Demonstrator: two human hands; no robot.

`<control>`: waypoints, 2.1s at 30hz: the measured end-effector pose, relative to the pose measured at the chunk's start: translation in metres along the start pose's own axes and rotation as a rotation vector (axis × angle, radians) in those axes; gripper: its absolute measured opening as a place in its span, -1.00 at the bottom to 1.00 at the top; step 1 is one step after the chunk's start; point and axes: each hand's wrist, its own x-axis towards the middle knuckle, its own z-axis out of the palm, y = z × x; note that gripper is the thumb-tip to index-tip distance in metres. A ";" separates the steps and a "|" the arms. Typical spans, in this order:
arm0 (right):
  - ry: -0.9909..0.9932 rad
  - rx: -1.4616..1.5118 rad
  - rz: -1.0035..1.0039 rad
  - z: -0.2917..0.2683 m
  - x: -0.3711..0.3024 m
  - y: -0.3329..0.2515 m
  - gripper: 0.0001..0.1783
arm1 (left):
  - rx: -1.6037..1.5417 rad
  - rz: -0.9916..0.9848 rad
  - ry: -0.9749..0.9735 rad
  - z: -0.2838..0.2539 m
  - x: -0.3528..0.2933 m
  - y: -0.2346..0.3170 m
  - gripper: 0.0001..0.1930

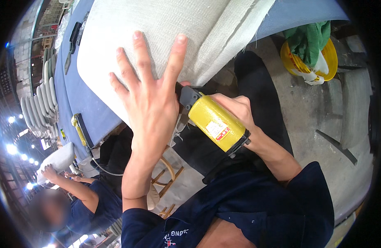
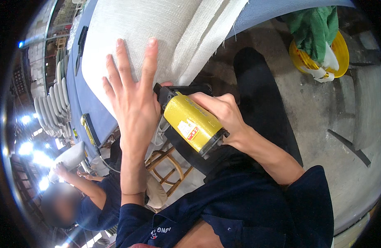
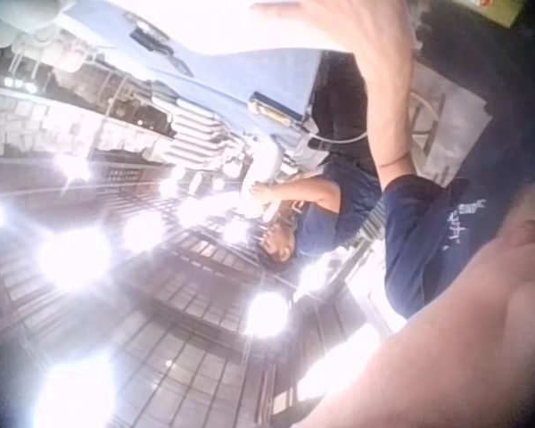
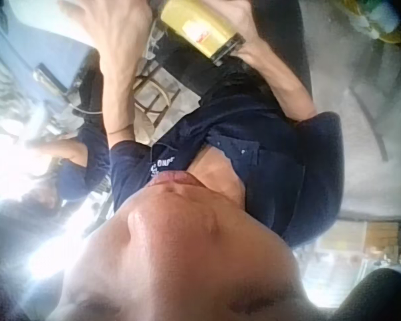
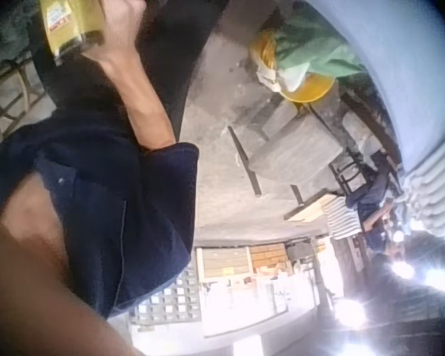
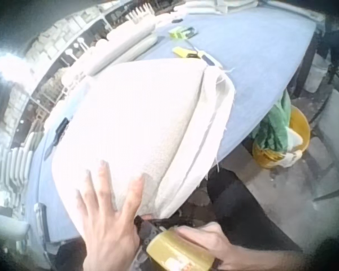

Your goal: The person staples white fabric onto a cushion using a yellow pneumatic staple gun. They repeatedly pull the fabric taut, staple the edges, and trim excess material with a yellow utility knife. The process is repeated on multiple sides of the cushion to secure the fabric.

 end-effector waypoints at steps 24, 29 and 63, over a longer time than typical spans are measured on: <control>0.227 -0.347 0.017 -0.005 -0.005 0.014 -0.61 | -0.218 -0.238 0.136 0.019 0.002 -0.057 -0.43; 0.158 -0.242 0.153 -0.011 -0.003 0.002 -0.65 | -0.134 -0.237 0.155 0.010 -0.019 -0.015 -0.39; 0.038 -0.067 0.000 0.023 -0.014 -0.014 -0.65 | 0.010 -0.078 0.040 0.001 -0.025 -0.004 -0.25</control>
